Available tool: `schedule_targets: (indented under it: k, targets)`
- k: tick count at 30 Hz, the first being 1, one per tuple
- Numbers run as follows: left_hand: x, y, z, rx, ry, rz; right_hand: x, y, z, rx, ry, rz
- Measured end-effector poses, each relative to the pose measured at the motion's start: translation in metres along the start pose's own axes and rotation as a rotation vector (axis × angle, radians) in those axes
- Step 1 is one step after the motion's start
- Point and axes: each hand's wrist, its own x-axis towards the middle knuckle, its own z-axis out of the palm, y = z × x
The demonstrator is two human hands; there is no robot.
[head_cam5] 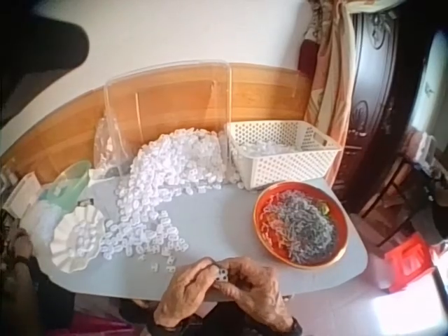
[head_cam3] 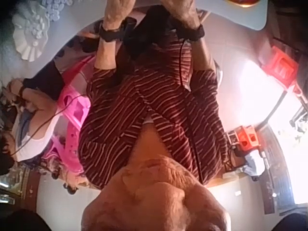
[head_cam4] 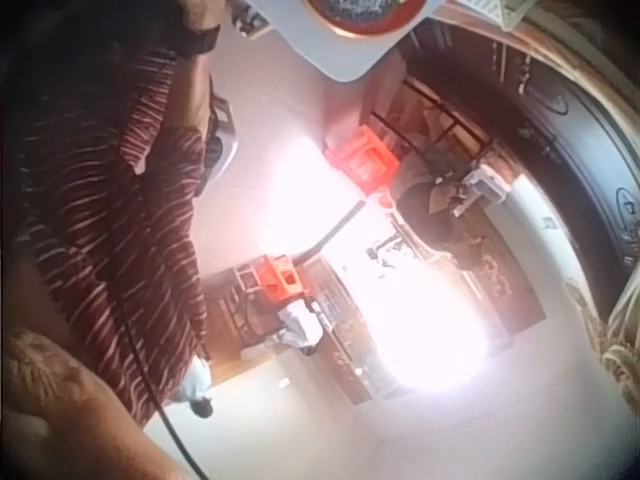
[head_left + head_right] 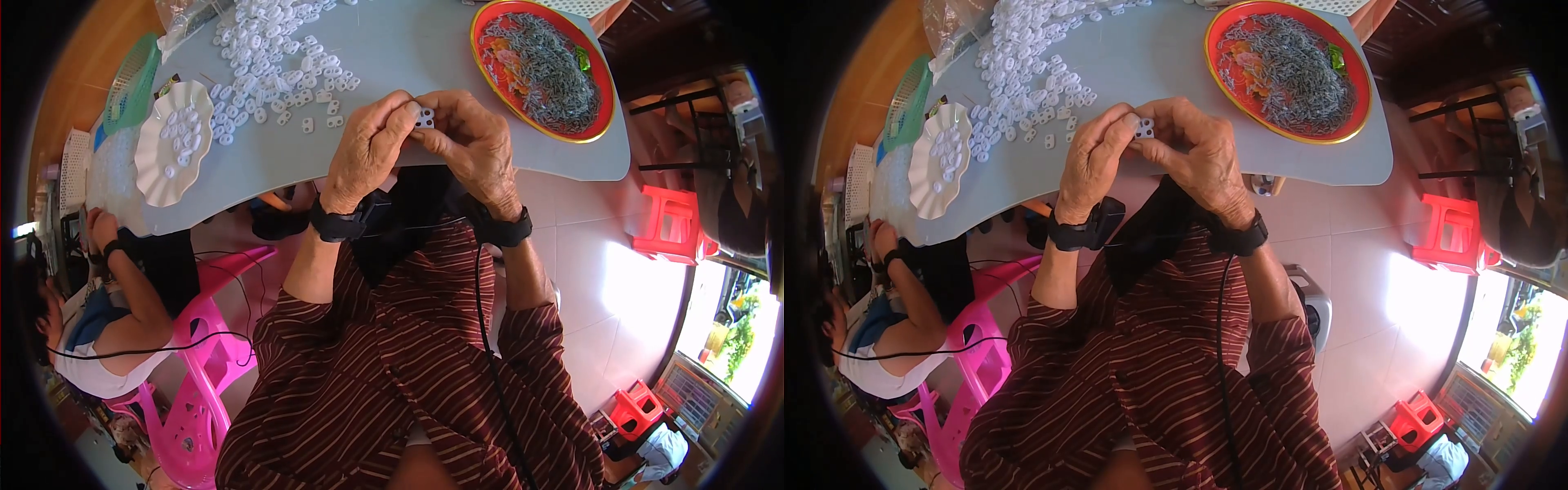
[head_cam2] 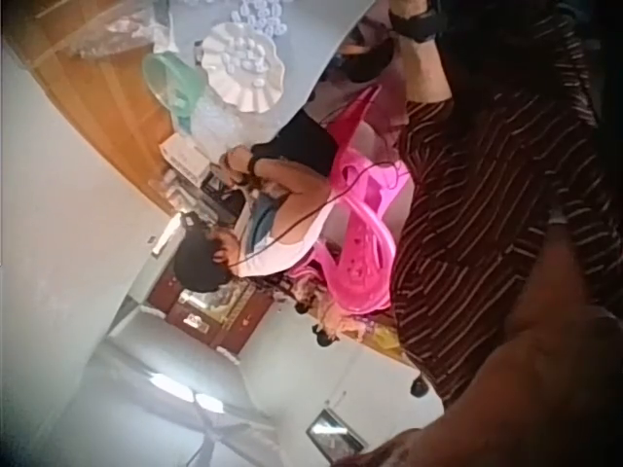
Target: The person picks up a white plastic piece and a metal spring, inserts the spring into the plastic piece, and places the assembled unit on the table.
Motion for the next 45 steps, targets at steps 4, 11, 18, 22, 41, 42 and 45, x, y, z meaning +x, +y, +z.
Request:
schedule_targets:
  k: [4,11,18,22,41,42,45]
  targets:
    - [-0.001,0.001,-0.002,0.017,-0.031,-0.040,0.001,-0.003,0.000,-0.059,-0.011,-0.038]
    - [-0.002,-0.002,0.001,0.042,-0.013,0.014,0.001,-0.006,-0.001,-0.100,-0.015,-0.057]
    - [-0.002,-0.003,-0.001,-0.042,-0.103,-0.038,-0.003,0.000,0.001,-0.116,0.042,-0.076]
    - [0.000,-0.002,-0.005,-0.010,-0.166,-0.094,-0.001,0.004,0.002,-0.054,0.092,-0.125]
    - [-0.004,-0.002,-0.001,-0.129,-0.021,-0.006,0.062,-0.033,-0.062,-0.197,0.306,-0.199]
    - [-0.004,-0.005,-0.001,-0.140,-0.009,-0.033,0.085,-0.037,-0.073,-0.237,0.368,-0.210]
    - [-0.003,-0.002,0.001,-0.148,-0.059,-0.050,0.152,-0.048,-0.117,-0.121,0.372,-0.150]
